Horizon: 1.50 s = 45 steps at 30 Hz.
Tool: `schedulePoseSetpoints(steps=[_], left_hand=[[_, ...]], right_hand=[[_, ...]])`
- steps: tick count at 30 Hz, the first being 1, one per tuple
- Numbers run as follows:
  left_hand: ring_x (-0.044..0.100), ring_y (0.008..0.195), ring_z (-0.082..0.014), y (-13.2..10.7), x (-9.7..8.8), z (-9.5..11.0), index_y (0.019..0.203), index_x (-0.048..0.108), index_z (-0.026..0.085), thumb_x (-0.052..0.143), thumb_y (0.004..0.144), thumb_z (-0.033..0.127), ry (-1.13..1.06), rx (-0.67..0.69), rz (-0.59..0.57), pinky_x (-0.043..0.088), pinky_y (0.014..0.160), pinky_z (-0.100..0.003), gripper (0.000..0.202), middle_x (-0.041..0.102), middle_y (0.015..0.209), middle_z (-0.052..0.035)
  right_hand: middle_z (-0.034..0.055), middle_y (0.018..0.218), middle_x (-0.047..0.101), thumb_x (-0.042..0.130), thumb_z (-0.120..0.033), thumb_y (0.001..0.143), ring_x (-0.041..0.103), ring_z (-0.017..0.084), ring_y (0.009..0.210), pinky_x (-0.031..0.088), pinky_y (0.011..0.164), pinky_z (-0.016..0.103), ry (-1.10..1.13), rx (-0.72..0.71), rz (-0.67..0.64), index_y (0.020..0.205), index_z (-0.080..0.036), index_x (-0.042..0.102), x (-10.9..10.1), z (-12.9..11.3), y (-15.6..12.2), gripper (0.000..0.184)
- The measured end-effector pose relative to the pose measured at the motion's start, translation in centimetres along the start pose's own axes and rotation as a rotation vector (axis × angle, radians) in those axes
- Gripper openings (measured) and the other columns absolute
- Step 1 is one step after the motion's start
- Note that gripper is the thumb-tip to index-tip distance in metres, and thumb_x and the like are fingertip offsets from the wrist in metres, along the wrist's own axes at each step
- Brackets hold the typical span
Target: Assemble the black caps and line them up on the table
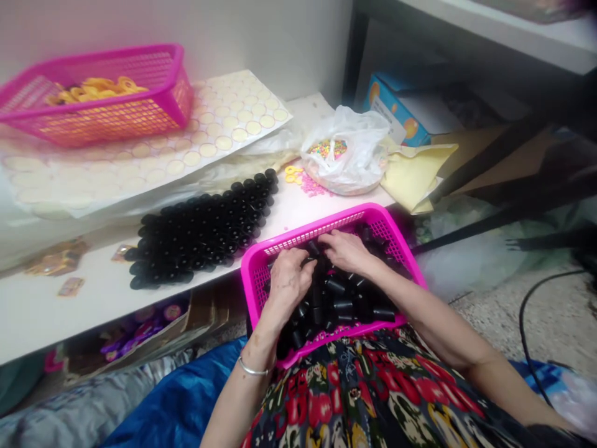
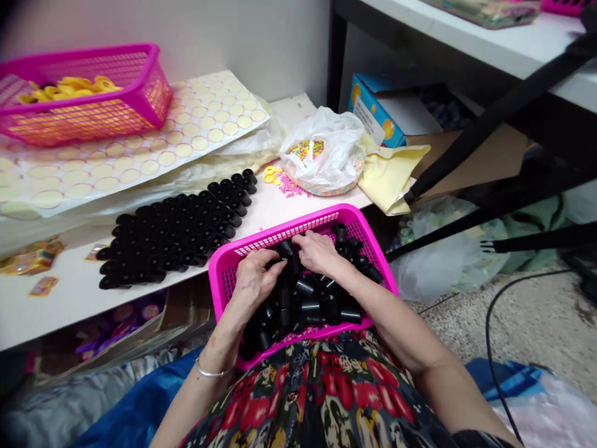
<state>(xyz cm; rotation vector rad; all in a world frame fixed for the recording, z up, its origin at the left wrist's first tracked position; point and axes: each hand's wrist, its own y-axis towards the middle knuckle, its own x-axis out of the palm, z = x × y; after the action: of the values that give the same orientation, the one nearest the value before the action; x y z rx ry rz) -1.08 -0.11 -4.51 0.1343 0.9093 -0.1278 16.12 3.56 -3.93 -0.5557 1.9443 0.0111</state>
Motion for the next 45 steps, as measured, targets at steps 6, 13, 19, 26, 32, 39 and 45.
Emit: schedulePoseSetpoints(steps=[6,13,19,26,32,39,45], left_hand=[[0.055,0.072,-0.0144,0.0,-0.2,0.9,0.101,0.066,0.018,0.067,0.070,0.017,-0.633,-0.168,0.012,0.045,0.066,-0.027,0.031,0.062,0.083,-0.0023],[0.061,0.086,-0.0164,0.4,0.3,3.0,0.102,0.066,0.016,0.073,0.066,0.020,-1.185,-0.193,-0.193,0.048,0.081,-0.029,0.037,0.065,0.095,-0.0044],[0.061,0.083,-0.0179,0.3,0.8,2.1,0.095,0.072,0.016,0.076,0.062,0.018,-0.914,-0.125,-0.091,0.049,0.080,-0.031,0.034,0.067,0.088,-0.0039],[0.064,0.079,-0.0158,-0.4,1.7,3.4,0.088,0.068,0.014,0.079,0.051,0.012,-1.270,-0.318,-0.014,0.051,0.079,-0.029,0.039,0.070,0.083,-0.0023],[0.060,0.071,-0.0123,-0.7,0.9,1.6,0.104,0.066,0.014,0.072,0.055,0.009,-1.040,-0.316,-0.032,0.050,0.068,-0.025,0.050,0.067,0.084,-0.0025],[0.060,0.072,-0.0163,0.5,-1.9,-2.5,0.091,0.068,0.017,0.057,0.074,0.015,-0.336,-0.090,0.089,0.049,0.070,-0.030,0.020,0.067,0.079,-0.0029],[0.060,0.080,-0.0222,3.1,-0.5,0.2,0.088,0.064,0.015,0.045,0.069,-0.002,0.149,0.418,-0.311,0.045,0.074,-0.034,0.032,0.064,0.088,-0.0105]], right_hand=[[-0.0005,0.082,0.064,0.068,-0.017,0.068,0.055,0.011,0.064,0.045,0.060,0.025,1.269,-0.009,0.015,0.095,-0.019,0.066,0.0,1.7,-2.2,0.026],[-0.0020,0.077,0.065,0.075,-0.017,0.063,0.052,0.006,0.053,0.043,0.053,0.022,1.523,0.047,-0.026,0.092,-0.020,0.070,0.0,1.4,-3.5,0.029],[0.0024,0.091,0.071,0.077,-0.025,0.064,0.063,0.015,0.076,0.051,0.072,0.030,1.224,0.019,0.106,0.098,-0.020,0.071,0.3,0.6,-3.9,0.035],[-0.0009,0.085,0.068,0.081,-0.024,0.060,0.062,0.016,0.082,0.048,0.081,0.032,1.215,-0.005,0.271,0.090,-0.022,0.072,1.3,-0.4,-4.1,0.031],[0.0001,0.084,0.066,0.078,-0.020,0.060,0.059,0.016,0.081,0.046,0.079,0.032,1.186,-0.051,0.390,0.078,-0.021,0.072,1.1,0.4,-5.1,0.019],[0.0037,0.079,0.071,0.071,-0.018,0.058,0.052,0.012,0.054,0.034,0.045,0.024,1.650,0.155,0.292,0.076,-0.020,0.068,1.0,2.2,-6.4,0.018],[0.0033,0.075,0.069,0.067,-0.026,0.057,0.044,0.009,0.046,0.027,0.043,0.025,1.676,0.147,0.267,0.081,-0.020,0.062,0.7,2.6,-6.3,0.025]])
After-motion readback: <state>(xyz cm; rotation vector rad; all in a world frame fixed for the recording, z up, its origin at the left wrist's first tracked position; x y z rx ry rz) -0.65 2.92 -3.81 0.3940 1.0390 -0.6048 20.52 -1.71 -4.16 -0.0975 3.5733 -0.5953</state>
